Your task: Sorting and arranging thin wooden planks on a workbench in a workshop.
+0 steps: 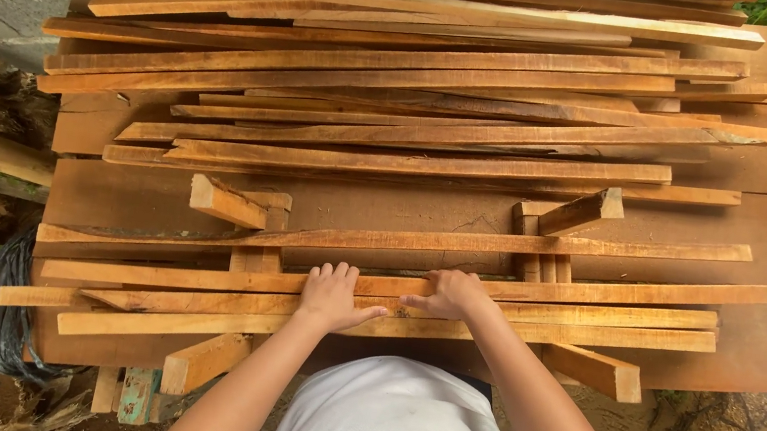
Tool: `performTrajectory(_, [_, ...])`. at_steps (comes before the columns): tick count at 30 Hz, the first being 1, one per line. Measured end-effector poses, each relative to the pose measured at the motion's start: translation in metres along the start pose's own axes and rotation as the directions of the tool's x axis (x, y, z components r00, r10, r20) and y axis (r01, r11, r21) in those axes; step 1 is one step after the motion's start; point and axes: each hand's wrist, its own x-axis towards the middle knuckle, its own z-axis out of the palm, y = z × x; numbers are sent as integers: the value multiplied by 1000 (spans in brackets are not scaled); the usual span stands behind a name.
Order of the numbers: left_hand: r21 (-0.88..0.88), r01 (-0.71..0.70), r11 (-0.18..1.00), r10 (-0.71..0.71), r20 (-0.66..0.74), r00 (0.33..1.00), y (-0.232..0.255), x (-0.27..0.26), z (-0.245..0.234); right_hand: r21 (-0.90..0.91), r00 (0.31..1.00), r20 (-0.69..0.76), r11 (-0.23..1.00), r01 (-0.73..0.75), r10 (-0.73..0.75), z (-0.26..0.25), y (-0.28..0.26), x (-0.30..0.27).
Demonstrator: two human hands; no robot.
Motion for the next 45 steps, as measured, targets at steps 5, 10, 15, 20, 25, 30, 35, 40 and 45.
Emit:
performTrajectory(5, [16, 27, 1000, -28, 86, 996, 2, 37, -12, 62, 989, 119, 993, -96, 89, -23, -12, 6])
performTrajectory(10, [-177, 54, 983, 8, 333, 943, -11, 90, -49, 539, 999, 19, 842, 33, -51, -101, -27, 8])
performTrajectory(15, [-505, 65, 861, 18, 158, 987, -33, 167, -164, 568, 902, -432, 775, 277, -6, -179, 18, 129])
performTrajectory(20, [-429, -214, 878, -14, -469, 883, -103, 304, -234, 249, 650, -759, 930, 272, 12, -287, 58, 232])
performTrajectory(25, [105, 56, 993, 33, -694, 719, -138, 360, -340, -255, 508, -831, 967, 18, -228, -375, 65, 280])
performTrajectory(30, [222, 108, 969, 30, -539, 841, -185, 430, -355, -439, 680, -686, 893, -103, -258, -429, 58, 306])
performTrajectory(35, [419, 136, 898, 135, -555, 821, -209, 450, -336, -581, 726, -618, 798, -162, -302, -439, 69, 357])
performTrajectory(40, [353, 91, 931, 134, -565, 814, -190, 429, -345, -541, 678, -654, 834, -108, -337, -417, 63, 335])
performTrajectory(45, [342, 97, 934, 151, -629, 762, -187, 442, -329, -530, 688, -657, 838, -131, -307, -418, 63, 351])
